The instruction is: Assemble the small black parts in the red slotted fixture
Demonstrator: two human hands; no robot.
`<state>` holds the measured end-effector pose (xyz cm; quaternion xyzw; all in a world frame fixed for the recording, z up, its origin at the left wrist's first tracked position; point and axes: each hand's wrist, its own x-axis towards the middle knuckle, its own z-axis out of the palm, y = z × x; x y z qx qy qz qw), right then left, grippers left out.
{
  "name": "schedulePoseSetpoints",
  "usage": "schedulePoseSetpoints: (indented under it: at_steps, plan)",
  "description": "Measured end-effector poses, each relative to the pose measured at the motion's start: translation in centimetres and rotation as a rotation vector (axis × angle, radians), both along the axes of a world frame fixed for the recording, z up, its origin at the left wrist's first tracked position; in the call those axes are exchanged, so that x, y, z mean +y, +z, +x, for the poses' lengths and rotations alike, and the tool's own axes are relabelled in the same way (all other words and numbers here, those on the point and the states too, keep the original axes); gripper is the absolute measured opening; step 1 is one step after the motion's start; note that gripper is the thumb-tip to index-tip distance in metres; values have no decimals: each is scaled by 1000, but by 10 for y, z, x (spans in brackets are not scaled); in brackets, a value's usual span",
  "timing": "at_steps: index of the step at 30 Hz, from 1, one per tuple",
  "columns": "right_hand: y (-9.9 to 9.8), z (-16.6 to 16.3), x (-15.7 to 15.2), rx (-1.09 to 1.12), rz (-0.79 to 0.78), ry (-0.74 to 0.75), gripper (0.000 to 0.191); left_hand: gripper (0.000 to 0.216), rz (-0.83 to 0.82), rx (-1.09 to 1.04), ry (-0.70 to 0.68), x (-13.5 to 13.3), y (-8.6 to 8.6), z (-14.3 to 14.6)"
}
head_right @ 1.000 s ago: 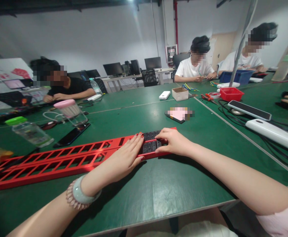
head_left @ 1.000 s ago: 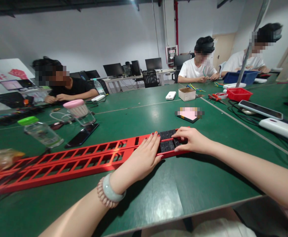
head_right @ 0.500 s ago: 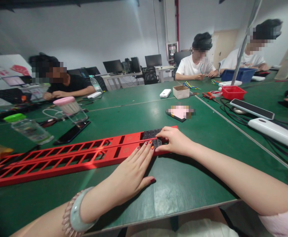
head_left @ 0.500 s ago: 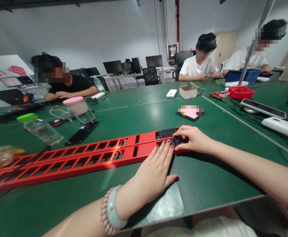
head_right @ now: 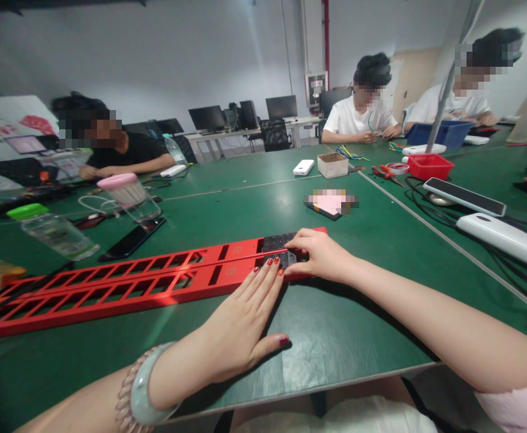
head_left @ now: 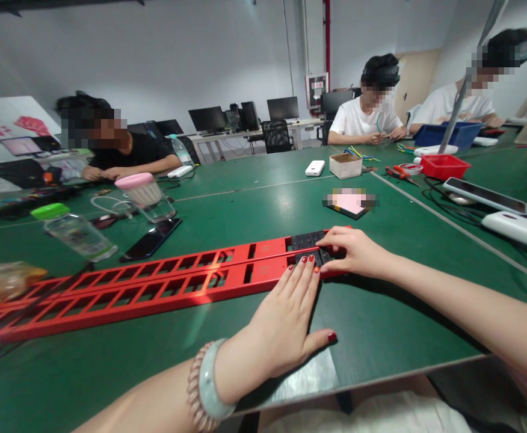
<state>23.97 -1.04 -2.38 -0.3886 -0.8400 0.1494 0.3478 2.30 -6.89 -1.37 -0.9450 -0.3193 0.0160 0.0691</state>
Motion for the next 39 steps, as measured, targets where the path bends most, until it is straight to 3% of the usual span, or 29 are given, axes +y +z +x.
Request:
schedulePoseSetpoints:
  at_steps: [23,32,39]
  plan:
    - [-4,1,3,-13,13,10,44,81,-26,-30,-21,0,-3,-3]
    - [-3,2,3,-21,10,9,44,79,-154,-19,-19,0,8,-3]
    - [-4,2,4,-16,4,12,44,83,-139,-50,-30,0,1,-5]
